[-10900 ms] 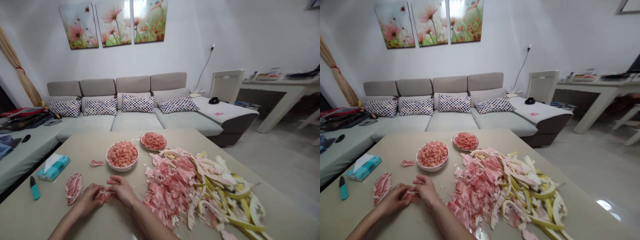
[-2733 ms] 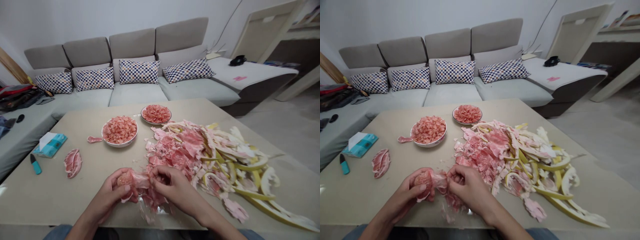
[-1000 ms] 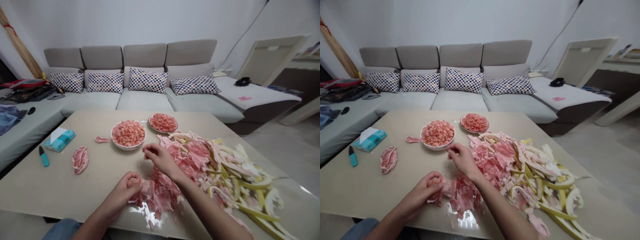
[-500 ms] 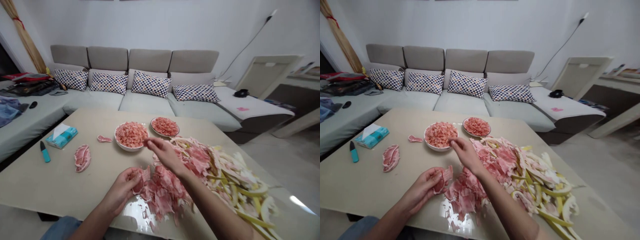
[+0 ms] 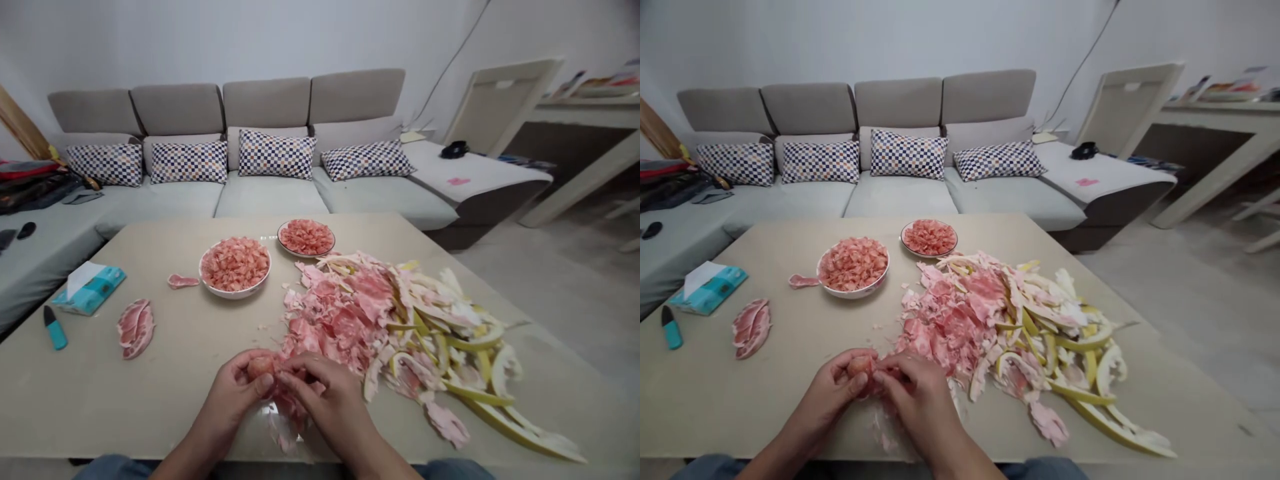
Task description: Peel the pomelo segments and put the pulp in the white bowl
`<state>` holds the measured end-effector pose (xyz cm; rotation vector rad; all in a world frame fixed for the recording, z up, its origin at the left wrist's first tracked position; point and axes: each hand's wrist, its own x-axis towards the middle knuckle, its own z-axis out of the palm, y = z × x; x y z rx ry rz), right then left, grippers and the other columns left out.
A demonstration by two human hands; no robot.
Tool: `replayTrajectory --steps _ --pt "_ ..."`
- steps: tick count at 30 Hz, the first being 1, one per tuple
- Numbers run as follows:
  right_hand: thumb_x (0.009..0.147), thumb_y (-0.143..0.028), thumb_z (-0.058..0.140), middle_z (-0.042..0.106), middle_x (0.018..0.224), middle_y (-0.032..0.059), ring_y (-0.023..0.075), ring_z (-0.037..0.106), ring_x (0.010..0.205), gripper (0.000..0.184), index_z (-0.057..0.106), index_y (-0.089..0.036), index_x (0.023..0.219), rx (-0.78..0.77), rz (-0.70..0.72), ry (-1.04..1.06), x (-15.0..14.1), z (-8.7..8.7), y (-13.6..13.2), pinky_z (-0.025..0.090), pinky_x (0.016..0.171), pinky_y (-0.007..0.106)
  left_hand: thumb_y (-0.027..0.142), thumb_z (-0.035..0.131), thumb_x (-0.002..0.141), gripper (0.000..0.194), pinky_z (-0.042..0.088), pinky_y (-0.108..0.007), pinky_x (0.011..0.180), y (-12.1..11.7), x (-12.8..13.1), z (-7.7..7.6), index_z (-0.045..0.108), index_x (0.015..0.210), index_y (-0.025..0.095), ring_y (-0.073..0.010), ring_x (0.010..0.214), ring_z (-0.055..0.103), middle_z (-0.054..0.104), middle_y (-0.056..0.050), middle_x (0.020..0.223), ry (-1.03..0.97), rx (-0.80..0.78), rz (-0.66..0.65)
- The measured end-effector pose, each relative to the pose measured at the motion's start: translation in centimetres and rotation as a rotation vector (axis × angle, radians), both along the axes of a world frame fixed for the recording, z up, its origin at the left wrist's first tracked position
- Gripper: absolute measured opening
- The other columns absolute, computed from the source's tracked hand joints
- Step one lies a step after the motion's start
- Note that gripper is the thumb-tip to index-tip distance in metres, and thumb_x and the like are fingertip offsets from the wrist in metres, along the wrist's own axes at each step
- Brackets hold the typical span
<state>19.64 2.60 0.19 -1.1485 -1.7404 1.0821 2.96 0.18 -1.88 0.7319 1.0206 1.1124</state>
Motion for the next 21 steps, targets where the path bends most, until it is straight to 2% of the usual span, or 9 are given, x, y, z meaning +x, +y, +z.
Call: replayTrajectory --steps 3,6,9,11,17,21 --pt "0.08 -0.022 0.063 0.07 0.068 0.0012 0.015 0.064 0.063 0.013 0.073 -0.021 0.072 0.007 -0.013 0.029 0.5 0.2 0.0 0.047 0.062 0.023 0.038 0.081 0.064 0.042 0.043 -0.026 0.069 -0.2 0.3 0.2 0.07 0.096 0.014 -0.0144 0.068 0.055 0.063 -0.002 0.071 -0.067 -0.033 -0.024" --pt "0.079 -0.023 0.064 0.07 0.065 0.001 0.0144 0.062 0.058 0.013 0.073 -0.02 0.07 -0.05 -0.03 0.046 0.9 0.4 0.0 0.046 0.056 0.022 0.039 0.078 0.067 0.039 0.04 -0.026 0.067 -0.5 0.5 0.4 0.069 0.095 0.012 -0.0133 0.064 0.049 0.056 0.0 0.065 -0.137 -0.036 -0.076" --pt "0.078 -0.026 0.064 0.068 0.061 0.001 0.0146 0.061 0.055 0.014 0.072 -0.019 0.069 -0.104 -0.035 0.049 1.1 0.7 0.0 0.045 0.051 0.022 0.039 0.076 0.069 0.03 0.038 -0.026 0.065 -0.6 0.6 0.6 0.066 0.076 0.012 -0.0132 0.063 0.046 0.051 0.0 0.063 -0.154 -0.013 -0.109" --pt "0.078 -0.026 0.064 0.069 0.061 0.0011 0.0147 0.061 0.055 0.014 0.072 -0.019 0.069 -0.103 -0.041 0.037 1.2 0.9 0.0 0.045 0.051 0.022 0.04 0.075 0.071 0.031 0.036 -0.025 0.063 -0.6 0.6 0.8 0.062 0.065 0.013 -0.0127 0.062 0.043 0.048 0.0 0.061 -0.148 0.009 -0.13" --pt "0.079 -0.021 0.062 0.072 0.066 0.0021 0.0158 0.065 0.062 0.015 0.073 -0.021 0.069 0.07 -0.03 -0.027 1.6 1.6 0.1 0.047 0.058 0.023 0.039 0.069 0.076 0.028 0.041 -0.028 0.064 -0.6 0.2 1.3 0.064 0.073 0.012 -0.0133 0.06 0.042 0.047 -0.001 0.061 -0.131 -0.014 -0.242" --pt "0.081 -0.02 0.061 0.073 0.067 0.0022 0.0161 0.066 0.062 0.016 0.073 -0.022 0.07 0.143 -0.016 -0.058 2.0 1.6 0.2 0.048 0.059 0.024 0.039 0.068 0.077 0.029 0.042 -0.028 0.062 -0.6 0.1 1.5 0.063 0.069 0.012 -0.0127 0.059 0.04 0.045 -0.001 0.06 -0.156 -0.026 -0.282"
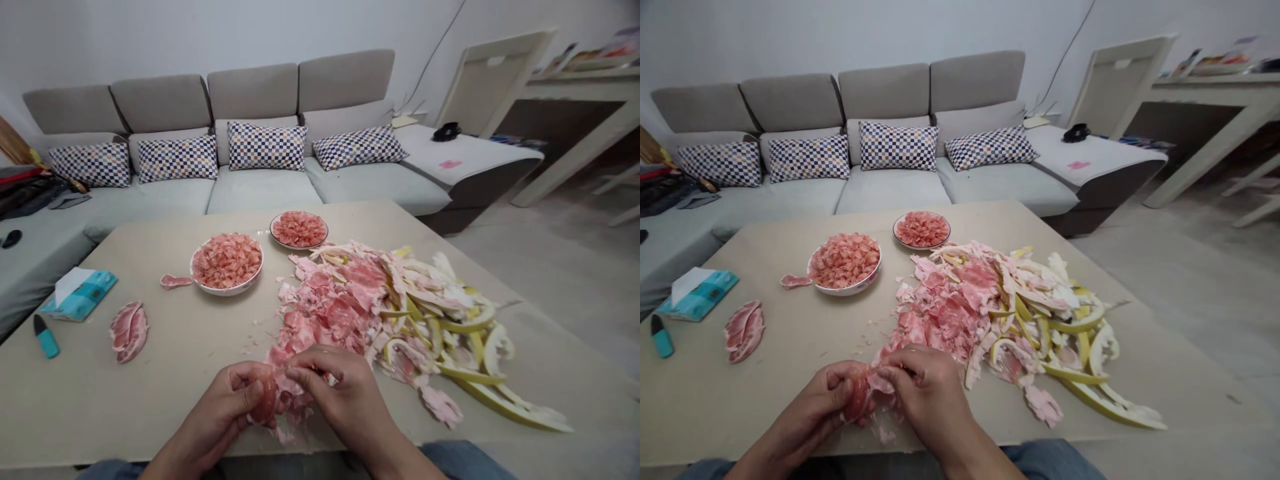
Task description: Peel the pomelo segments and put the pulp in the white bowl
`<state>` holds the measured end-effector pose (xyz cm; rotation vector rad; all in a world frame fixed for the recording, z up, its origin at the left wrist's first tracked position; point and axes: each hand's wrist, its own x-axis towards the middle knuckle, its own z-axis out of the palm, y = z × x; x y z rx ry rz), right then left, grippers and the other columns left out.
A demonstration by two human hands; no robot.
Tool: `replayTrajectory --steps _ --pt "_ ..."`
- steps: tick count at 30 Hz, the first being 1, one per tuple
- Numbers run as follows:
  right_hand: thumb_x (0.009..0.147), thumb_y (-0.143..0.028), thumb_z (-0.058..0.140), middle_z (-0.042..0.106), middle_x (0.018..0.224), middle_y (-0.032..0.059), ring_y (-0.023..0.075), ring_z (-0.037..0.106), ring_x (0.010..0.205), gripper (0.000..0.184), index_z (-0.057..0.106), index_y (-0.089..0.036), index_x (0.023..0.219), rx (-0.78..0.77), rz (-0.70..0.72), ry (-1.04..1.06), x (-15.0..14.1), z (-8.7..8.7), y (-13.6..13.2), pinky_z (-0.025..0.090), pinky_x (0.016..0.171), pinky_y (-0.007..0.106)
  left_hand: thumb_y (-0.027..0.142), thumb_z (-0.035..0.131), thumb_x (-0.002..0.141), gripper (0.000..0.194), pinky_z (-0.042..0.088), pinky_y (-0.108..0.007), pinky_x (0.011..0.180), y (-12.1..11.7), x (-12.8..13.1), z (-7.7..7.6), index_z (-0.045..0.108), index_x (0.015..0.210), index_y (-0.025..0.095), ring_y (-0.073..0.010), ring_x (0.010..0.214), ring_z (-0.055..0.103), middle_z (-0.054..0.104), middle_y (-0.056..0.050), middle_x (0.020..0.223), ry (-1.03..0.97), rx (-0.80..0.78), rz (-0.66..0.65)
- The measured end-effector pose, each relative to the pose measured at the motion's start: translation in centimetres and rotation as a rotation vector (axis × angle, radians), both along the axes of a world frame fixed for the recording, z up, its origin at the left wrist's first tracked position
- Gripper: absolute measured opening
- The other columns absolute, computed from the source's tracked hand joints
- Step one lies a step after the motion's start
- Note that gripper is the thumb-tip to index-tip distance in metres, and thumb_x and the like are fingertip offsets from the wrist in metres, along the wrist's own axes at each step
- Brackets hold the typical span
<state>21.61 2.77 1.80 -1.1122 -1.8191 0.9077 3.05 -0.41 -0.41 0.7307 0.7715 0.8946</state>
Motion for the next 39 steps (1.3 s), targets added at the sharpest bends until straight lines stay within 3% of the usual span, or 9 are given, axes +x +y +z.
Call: replayTrajectory --steps 9,14,16,21,25,27,31,35,39 --pt "0.083 -0.014 0.058 0.073 0.069 0.0021 0.016 0.066 0.064 0.018 0.071 -0.021 0.074 0.154 0.005 -0.05 0.3 -0.2 0.0 0.049 0.061 0.024 0.041 0.069 0.076 0.031 0.045 -0.028 0.062 -0.2 -0.2 0.1 0.065 0.072 0.011 -0.0118 0.058 0.041 0.05 -0.003 0.065 0.028 -0.03 -0.029" --pt "0.083 -0.023 0.061 0.073 0.079 0.004 0.0195 0.067 0.071 0.011 0.071 -0.022 0.078 0.22 -0.318 -0.058 3.0 0.6 1.6 0.05 0.066 0.028 0.038 0.07 0.076 0.03 0.047 -0.027 0.063 0.0 -1.1 -0.3 0.07 0.086 0.01 -0.0137 0.064 0.048 0.05 -0.003 0.066 0.038 -0.107 0.013" --pt "0.083 -0.026 0.061 0.073 0.081 0.0047 0.021 0.067 0.075 0.011 0.071 -0.022 0.08 0.211 -0.355 -0.083 3.8 0.7 2.4 0.051 0.069 0.031 0.037 0.07 0.076 0.031 0.047 -0.027 0.066 0.1 -1.2 -0.3 0.07 0.091 0.01 -0.015 0.069 0.051 0.054 -0.005 0.072 0.005 -0.138 0.03" --pt "0.085 -0.012 0.047 0.072 0.096 0.0055 0.0212 0.065 0.089 0.029 0.071 -0.023 0.097 0.149 -0.15 -0.209 3.8 -0.1 2.7 0.051 0.079 0.034 0.037 0.065 0.081 0.035 0.047 -0.028 0.071 0.3 -0.9 -0.1 0.068 0.104 0.011 -0.0151 0.075 0.054 0.059 -0.01 0.091 -0.07 -0.159 0.01" --pt "0.087 -0.012 0.044 0.07 0.105 0.0084 0.0224 0.065 0.094 0.038 0.065 -0.022 0.117 0.125 -0.094 -0.317 3.5 -0.6 2.4 0.052 0.082 0.037 0.033 0.073 0.075 0.044 0.045 -0.028 0.073 0.4 -1.0 -0.5 0.064 0.115 0.016 -0.0178 0.081 0.056 0.061 -0.007 0.089 0.052 -0.088 0.057" --pt "0.089 -0.019 0.046 0.069 0.109 0.0108 0.0246 0.065 0.096 0.031 0.067 -0.021 0.112 0.103 -0.044 -0.389 3.5 -0.9 2.5 0.051 0.083 0.04 0.032 0.076 0.071 0.051 0.044 -0.027 0.072 0.5 -1.1 -0.8 0.061 0.117 0.018 -0.0171 0.08 0.056 0.062 -0.005 0.086 0.154 -0.011 0.106" --pt "0.089 -0.027 0.052 0.062 0.122 0.0159 0.0312 0.061 0.106 0.026 0.074 -0.017 0.081 0.094 -0.045 -0.496 3.4 -1.5 2.5 0.048 0.088 0.046 0.029 0.082 0.062 0.046 0.042 -0.022 0.069 0.8 -1.3 -1.1 0.063 0.103 0.021 -0.0143 0.076 0.057 0.065 -0.001 0.085 0.327 0.107 0.21" --pt "0.086 -0.027 0.061 0.067 0.111 0.011 0.0244 0.061 0.104 0.018 0.07 -0.018 0.099 0.043 0.016 -0.267 2.3 -1.1 1.9 0.047 0.09 0.038 0.028 0.083 0.06 0.033 0.043 -0.021 0.067 0.9 -1.2 -1.0 0.065 0.086 0.019 -0.0144 0.074 0.058 0.066 0.0 0.079 0.38 0.162 0.219" --pt "0.068 -0.033 0.08 0.069 0.098 0.006 0.0201 0.063 0.091 0.042 0.067 -0.019 0.105 -0.076 0.189 -0.064 0.6 -0.4 0.7 0.049 0.081 0.029 0.029 0.081 0.062 0.028 0.045 -0.023 0.069 0.9 -1.0 -0.8 0.068 0.084 0.018 -0.0166 0.075 0.06 0.069 -0.002 0.079 0.387 0.209 0.177"
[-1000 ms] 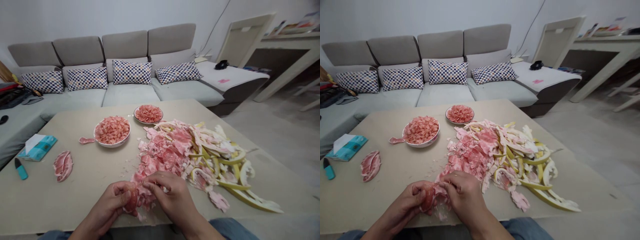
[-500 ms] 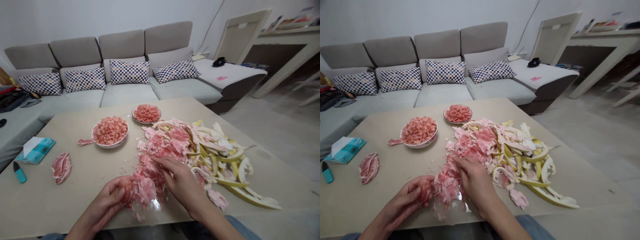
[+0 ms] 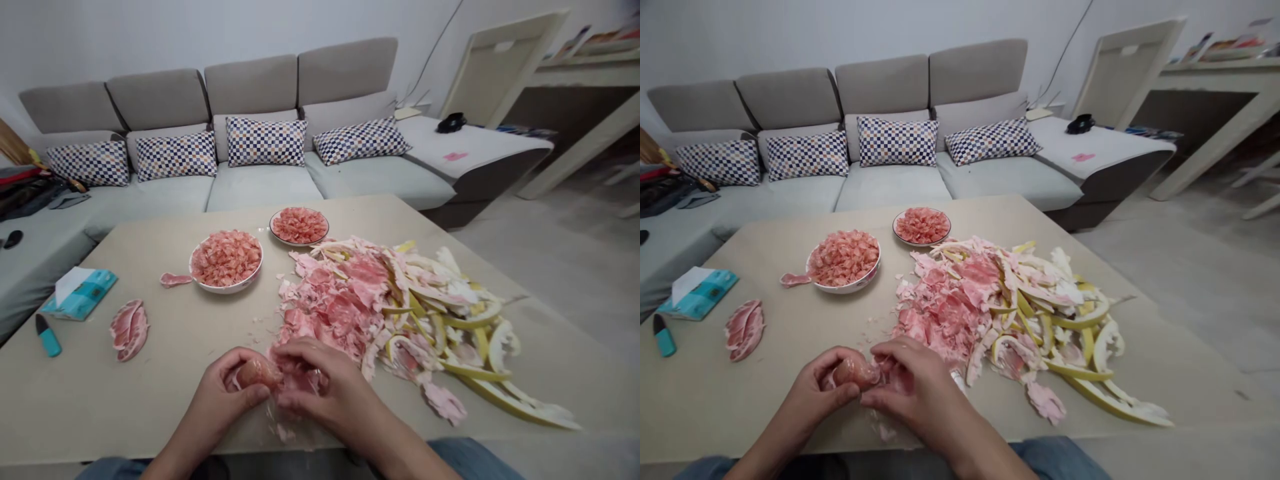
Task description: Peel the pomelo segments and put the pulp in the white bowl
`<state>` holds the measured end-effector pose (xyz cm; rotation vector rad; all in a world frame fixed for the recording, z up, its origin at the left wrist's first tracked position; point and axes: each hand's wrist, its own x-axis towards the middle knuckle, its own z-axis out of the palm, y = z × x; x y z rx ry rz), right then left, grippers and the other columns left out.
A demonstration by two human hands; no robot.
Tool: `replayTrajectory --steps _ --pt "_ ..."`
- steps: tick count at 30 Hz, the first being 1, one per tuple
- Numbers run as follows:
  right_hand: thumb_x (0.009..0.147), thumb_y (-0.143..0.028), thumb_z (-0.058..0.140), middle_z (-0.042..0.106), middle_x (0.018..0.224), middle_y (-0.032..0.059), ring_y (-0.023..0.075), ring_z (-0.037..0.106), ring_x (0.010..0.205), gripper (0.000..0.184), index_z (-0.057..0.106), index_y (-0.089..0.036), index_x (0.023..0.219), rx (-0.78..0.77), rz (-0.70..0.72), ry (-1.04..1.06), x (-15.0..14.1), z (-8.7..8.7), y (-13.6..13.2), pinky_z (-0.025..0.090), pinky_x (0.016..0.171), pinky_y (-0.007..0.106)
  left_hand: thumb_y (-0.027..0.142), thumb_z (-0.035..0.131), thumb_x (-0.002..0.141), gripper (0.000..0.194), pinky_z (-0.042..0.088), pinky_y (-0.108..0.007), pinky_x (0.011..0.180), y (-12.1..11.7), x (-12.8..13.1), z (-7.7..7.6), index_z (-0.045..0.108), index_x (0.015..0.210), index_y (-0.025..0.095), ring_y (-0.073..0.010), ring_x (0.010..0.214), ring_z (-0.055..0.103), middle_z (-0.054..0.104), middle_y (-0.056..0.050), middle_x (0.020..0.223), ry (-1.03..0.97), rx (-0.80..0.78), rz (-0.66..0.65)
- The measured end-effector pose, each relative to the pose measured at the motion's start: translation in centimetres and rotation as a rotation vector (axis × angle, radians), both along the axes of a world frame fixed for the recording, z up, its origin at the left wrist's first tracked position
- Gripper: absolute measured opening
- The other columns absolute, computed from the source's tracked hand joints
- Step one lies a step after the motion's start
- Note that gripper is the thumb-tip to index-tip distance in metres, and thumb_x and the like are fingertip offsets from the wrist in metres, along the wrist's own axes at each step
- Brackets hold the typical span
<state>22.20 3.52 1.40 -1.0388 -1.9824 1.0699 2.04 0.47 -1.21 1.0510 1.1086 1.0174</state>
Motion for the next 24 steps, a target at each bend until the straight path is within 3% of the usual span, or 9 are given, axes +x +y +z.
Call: replayTrajectory --steps 3,7,12,18,21,24 --pt "0.061 -0.033 0.084 0.069 0.088 0.004 0.0181 0.063 0.08 0.042 0.069 -0.018 0.097 -0.056 -0.002 0.053 -0.9 0.1 -0.5 0.048 0.072 0.026 0.03 0.08 0.064 0.027 0.045 -0.024 0.07 -0.1 0.1 0.1 0.07 0.085 0.017 -0.0178 0.076 0.061 0.071 -0.004 0.081 -0.001 -0.005 -0.022" --pt "0.065 -0.035 0.081 0.066 0.074 0.001 0.0131 0.058 0.064 0.032 0.071 -0.019 0.091 -0.247 -0.014 0.1 -1.3 -0.3 -0.5 0.044 0.057 0.022 0.028 0.08 0.064 0.024 0.045 -0.023 0.069 -0.2 0.1 0.2 0.07 0.082 0.017 -0.0173 0.075 0.062 0.071 -0.003 0.079 0.0 -0.014 -0.044" --pt "0.066 -0.035 0.08 0.066 0.069 0.0018 0.0133 0.058 0.061 0.03 0.073 -0.017 0.088 -0.391 -0.036 0.129 -1.6 -0.5 -0.5 0.043 0.055 0.022 0.022 0.079 0.065 0.019 0.045 -0.023 0.069 -0.5 0.1 0.4 0.07 0.081 0.017 -0.0167 0.075 0.061 0.07 -0.002 0.078 0.078 -0.021 -0.032" --pt "0.08 -0.034 0.067 0.073 0.081 0.0053 0.0171 0.063 0.071 0.019 0.076 -0.019 0.086 -0.314 -0.001 0.115 -1.5 -0.1 -0.5 0.046 0.063 0.025 0.026 0.078 0.067 0.022 0.044 -0.023 0.068 -0.3 -0.2 0.3 0.069 0.084 0.016 -0.0162 0.075 0.06 0.069 -0.002 0.079 0.037 -0.039 -0.061" --pt "0.086 -0.037 0.059 0.072 0.077 0.004 0.0156 0.062 0.07 0.025 0.076 -0.02 0.083 -0.267 0.042 0.113 -1.2 0.1 -0.3 0.045 0.064 0.024 0.027 0.079 0.066 0.024 0.043 -0.022 0.067 -0.2 -0.3 0.3 0.069 0.086 0.015 -0.0149 0.073 0.059 0.068 -0.001 0.077 0.008 -0.052 -0.08" --pt "0.088 -0.043 0.055 0.068 0.07 0.0037 0.0139 0.059 0.062 0.034 0.073 -0.016 0.077 -0.344 0.06 0.125 -1.1 0.0 -0.1 0.044 0.057 0.023 0.027 0.078 0.067 0.026 0.043 -0.022 0.069 -0.2 -0.3 0.5 0.068 0.087 0.015 -0.015 0.075 0.059 0.069 -0.002 0.079 -0.009 -0.073 -0.093"
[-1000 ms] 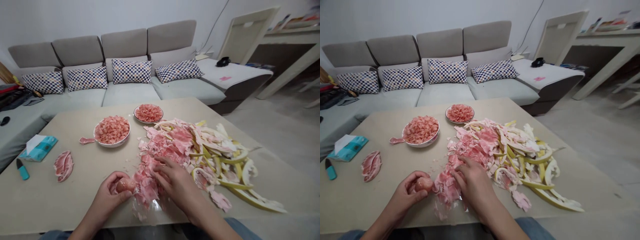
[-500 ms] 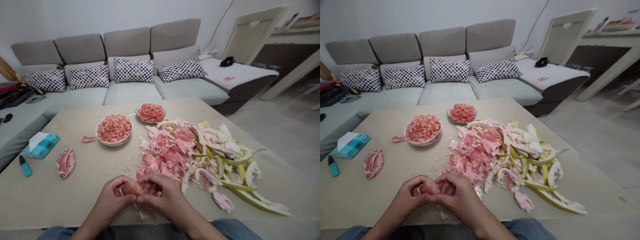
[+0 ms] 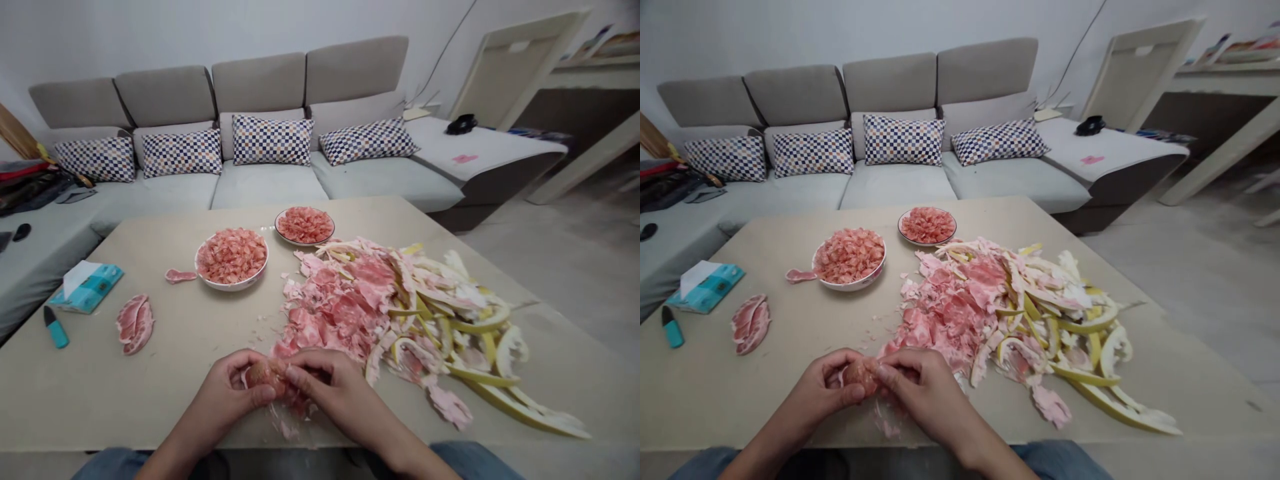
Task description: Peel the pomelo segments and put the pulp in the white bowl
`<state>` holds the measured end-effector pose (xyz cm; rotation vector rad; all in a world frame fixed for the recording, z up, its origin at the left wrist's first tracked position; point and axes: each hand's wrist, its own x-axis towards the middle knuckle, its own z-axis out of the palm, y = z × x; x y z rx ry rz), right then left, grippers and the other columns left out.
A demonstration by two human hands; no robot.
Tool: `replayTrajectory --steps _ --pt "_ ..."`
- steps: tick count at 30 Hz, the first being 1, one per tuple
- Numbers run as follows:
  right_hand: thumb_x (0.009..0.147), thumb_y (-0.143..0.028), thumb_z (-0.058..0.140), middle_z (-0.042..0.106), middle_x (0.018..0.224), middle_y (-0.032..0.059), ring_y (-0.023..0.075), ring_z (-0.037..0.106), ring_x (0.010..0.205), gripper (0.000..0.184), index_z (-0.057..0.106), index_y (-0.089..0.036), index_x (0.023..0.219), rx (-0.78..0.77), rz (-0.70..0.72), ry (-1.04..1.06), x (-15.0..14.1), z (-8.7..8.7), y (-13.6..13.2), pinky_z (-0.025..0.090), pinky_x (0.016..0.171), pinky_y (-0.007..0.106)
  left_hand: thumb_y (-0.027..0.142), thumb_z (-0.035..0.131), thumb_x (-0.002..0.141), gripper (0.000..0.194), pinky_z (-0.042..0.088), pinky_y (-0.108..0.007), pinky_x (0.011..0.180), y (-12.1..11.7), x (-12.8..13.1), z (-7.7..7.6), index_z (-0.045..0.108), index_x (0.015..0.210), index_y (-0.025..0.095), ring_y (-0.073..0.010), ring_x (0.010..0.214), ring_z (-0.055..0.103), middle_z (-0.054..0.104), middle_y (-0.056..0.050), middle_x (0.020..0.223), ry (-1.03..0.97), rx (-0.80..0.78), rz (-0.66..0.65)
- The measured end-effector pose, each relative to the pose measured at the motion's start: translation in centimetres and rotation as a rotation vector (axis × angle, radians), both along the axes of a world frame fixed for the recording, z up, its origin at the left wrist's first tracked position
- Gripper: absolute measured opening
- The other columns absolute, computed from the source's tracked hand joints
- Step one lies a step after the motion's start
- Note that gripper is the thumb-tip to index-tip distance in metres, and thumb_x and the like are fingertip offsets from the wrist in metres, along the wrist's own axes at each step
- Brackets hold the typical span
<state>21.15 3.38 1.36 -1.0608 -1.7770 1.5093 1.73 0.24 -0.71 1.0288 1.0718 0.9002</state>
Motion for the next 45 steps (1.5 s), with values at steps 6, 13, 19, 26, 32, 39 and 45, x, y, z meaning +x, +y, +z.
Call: replayTrajectory --steps 6,13,19,26,32,39,45 --pt "0.084 -0.045 0.059 0.068 0.074 0.0038 0.0136 0.06 0.06 0.033 0.069 -0.015 0.093 -0.169 -0.012 0.077 -0.3 -0.7 -0.3 0.047 0.054 0.023 0.029 0.078 0.067 0.026 0.044 -0.023 0.071 0.0 0.2 0.4 0.067 0.086 0.017 -0.0164 0.078 0.061 0.07 -0.002 0.082 0.013 -0.002 0.006" --pt "0.08 -0.044 0.064 0.066 0.071 0.0023 0.0125 0.06 0.061 0.03 0.067 -0.014 0.086 -0.206 -0.075 0.101 -0.7 -1.0 -0.2 0.047 0.055 0.022 0.03 0.077 0.068 0.027 0.044 -0.024 0.071 0.0 0.0 0.2 0.065 0.087 0.017 -0.0176 0.078 0.06 0.068 -0.002 0.082 0.063 0.008 0.001" --pt "0.076 -0.054 0.064 0.065 0.07 0.0011 0.0126 0.062 0.058 0.04 0.063 -0.015 0.087 -0.414 -0.055 0.249 -0.3 -1.7 0.0 0.05 0.056 0.025 0.028 0.075 0.071 0.024 0.044 -0.025 0.073 -0.1 0.2 0.5 0.066 0.089 0.017 -0.0167 0.079 0.059 0.069 -0.002 0.083 -0.03 -0.022 0.004" --pt "0.076 -0.055 0.066 0.067 0.074 -0.0002 0.0114 0.064 0.061 0.041 0.058 -0.017 0.089 -0.571 -0.098 0.322 -0.6 -2.0 0.1 0.048 0.06 0.023 0.028 0.073 0.074 0.035 0.044 -0.026 0.075 -0.2 0.3 0.9 0.066 0.106 0.017 -0.0179 0.083 0.058 0.069 -0.006 0.091 -0.061 -0.066 -0.01" --pt "0.07 -0.055 0.072 0.065 0.07 -0.0009 0.0105 0.062 0.059 0.043 0.054 -0.017 0.08 -0.653 -0.133 0.451 -1.1 -2.3 -0.1 0.049 0.062 0.024 0.031 0.071 0.076 0.026 0.046 -0.029 0.073 -0.2 0.3 1.4 0.067 0.095 0.014 -0.0173 0.078 0.056 0.063 -0.006 0.083 -0.168 -0.102 -0.007" --pt "0.072 -0.055 0.069 0.063 0.074 -0.0004 0.0111 0.062 0.065 0.042 0.057 -0.016 0.081 -0.614 -0.126 0.437 -1.6 -2.3 -0.4 0.049 0.063 0.023 0.038 0.068 0.078 0.026 0.05 -0.032 0.069 -0.2 0.3 0.5 0.064 0.093 0.017 -0.0143 0.068 0.054 0.056 -0.001 0.075 -0.194 -0.172 0.039" --pt "0.071 -0.054 0.071 0.063 0.07 -0.0014 0.0102 0.06 0.059 0.043 0.061 -0.018 0.092 -0.522 -0.108 0.273 -1.9 -1.8 -0.6 0.044 0.049 0.017 0.036 0.072 0.074 0.023 0.039 -0.022 0.058 0.0 0.3 -0.5 0.065 0.079 0.015 -0.0118 0.058 0.048 0.054 0.002 0.058 -0.005 -0.022 0.089"
